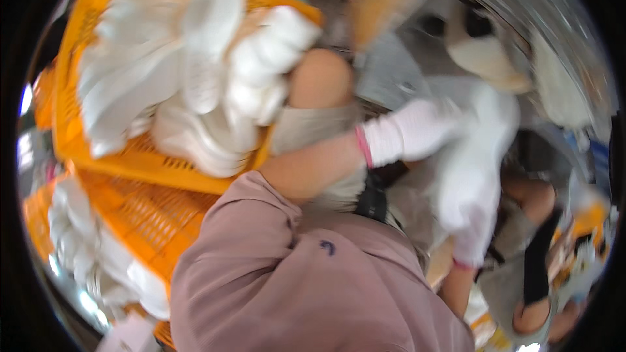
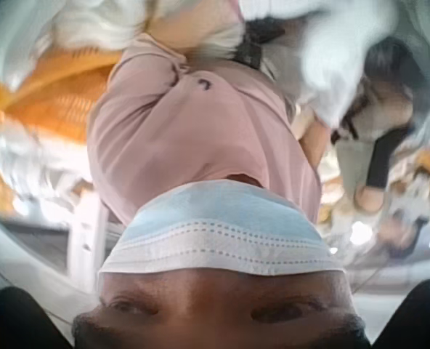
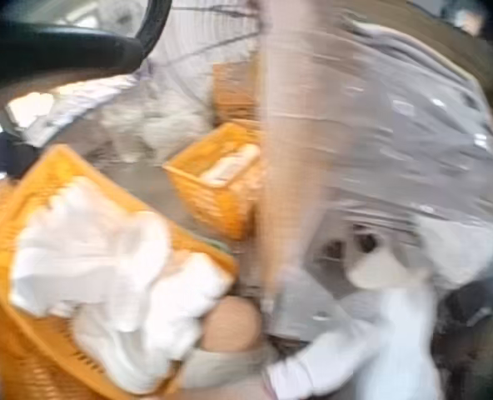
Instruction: The person repeatedly picks white shoe insoles from a yellow crate, rubs each insole against a rotating brush on a machine, and returns them to the crate. The process is continuous and repetitive, with the person handling one insole at a time.
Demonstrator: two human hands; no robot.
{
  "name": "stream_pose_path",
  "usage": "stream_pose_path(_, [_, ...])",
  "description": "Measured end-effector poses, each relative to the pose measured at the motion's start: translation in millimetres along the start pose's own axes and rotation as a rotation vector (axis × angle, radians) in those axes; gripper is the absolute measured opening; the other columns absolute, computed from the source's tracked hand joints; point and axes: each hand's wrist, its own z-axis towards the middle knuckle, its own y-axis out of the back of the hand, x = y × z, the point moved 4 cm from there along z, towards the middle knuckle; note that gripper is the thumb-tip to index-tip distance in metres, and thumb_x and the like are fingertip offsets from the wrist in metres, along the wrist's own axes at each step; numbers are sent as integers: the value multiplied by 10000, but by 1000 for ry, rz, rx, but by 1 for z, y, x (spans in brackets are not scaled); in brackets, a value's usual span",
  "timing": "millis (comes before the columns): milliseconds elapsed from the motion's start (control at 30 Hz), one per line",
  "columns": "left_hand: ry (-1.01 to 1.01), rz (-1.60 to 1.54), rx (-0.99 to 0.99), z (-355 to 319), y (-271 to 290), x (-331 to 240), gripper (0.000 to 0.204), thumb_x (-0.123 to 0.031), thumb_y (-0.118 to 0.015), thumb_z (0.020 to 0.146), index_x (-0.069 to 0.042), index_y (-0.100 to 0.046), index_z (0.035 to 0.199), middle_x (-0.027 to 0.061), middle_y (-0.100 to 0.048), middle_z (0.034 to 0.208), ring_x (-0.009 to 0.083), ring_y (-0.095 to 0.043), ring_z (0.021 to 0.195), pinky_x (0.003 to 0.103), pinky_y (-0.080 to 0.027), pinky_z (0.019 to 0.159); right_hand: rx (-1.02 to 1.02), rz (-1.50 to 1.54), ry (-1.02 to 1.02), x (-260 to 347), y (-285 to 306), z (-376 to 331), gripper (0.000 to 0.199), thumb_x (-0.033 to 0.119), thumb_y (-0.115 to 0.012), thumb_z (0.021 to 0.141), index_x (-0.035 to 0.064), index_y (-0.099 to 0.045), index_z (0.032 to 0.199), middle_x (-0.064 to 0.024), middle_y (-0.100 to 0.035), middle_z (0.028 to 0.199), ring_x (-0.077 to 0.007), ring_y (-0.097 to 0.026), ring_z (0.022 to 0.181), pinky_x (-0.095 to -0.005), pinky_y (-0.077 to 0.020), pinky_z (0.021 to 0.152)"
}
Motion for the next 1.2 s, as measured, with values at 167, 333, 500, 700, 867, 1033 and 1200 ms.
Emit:
stream_pose_path(167, [115, 329, -603, -79, 181, -29, 319, -253, -732, 945, -47, -674, 1182, 150, -698, 942, 311, -712, 915, 416, -564, 846, -58, -1314, -237, -81, 97, -55, 385, 235, -734, 950, -24, -720, 1234, -219, -741, 1142, -452, -692, 1116, -493, -567, 987])
stream_pose_path(333, [449, 853, -633, -74, 316, 38, 797, -298, -841, 820, 88, -509, 1434, 288, -705, 1219, 383, -697, 1164, 425, -544, 1020, -78, -860, 247, -66, 88, -44, 472, 168, -743, 945, -64, -675, 1350, -214, -744, 1063, -341, -727, 975, -439, -581, 861])
stream_pose_path(500, [400, 802, -317, -46, 354, 47, 574, -250, -740, 872, -9, -597, 1373, 265, -712, 1229, 399, -697, 1163, 438, -550, 1004, 3, -495, 375, 21, 10, -11, 402, 65, -667, 995, -43, -660, 1381, -146, -720, 1124, -197, -675, 943, -342, -544, 878])
stream_pose_path(700, [-7, 216, 160, -63, 189, -121, 276, -240, -746, 875, -113, -741, 1120, 87, -738, 1041, 254, -708, 908, 375, -566, 768, 147, -119, 600, 124, -87, -37, 447, 76, -631, 978, -90, -629, 1393, -186, -695, 1242, -288, -649, 1128, -393, -504, 1019])
stream_pose_path(867, [-316, 509, 20, -50, 30, -108, 240, -340, -636, 938, -137, -709, 1044, 118, -706, 882, 339, -711, 837, 479, -564, 699, 149, -246, 989, 133, -55, -43, 470, 143, -612, 1013, -113, -586, 1406, -224, -641, 1369, -320, -622, 1230, -416, -500, 1026])
stream_pose_path(1033, [457, -193, -272, -46, -40, -16, 444, -337, -776, 942, -99, -679, 1305, 102, -725, 1203, 265, -694, 1097, 396, -573, 939, -530, 264, 221, 79, 8, -65, 366, 196, -669, 1004, -121, -716, 1183, -281, -751, 1049, -363, -721, 939, -394, -620, 731])
stream_pose_path(1200, [829, -1145, -44, 1, -162, 15, 255, -127, -747, 961, -42, -739, 1201, 44, -735, 1078, 175, -694, 940, 354, -577, 835, -234, -78, 238, 82, -30, -55, 467, 130, -564, 1037, -83, -563, 1453, -155, -668, 1341, -270, -670, 1207, -403, -532, 1027])
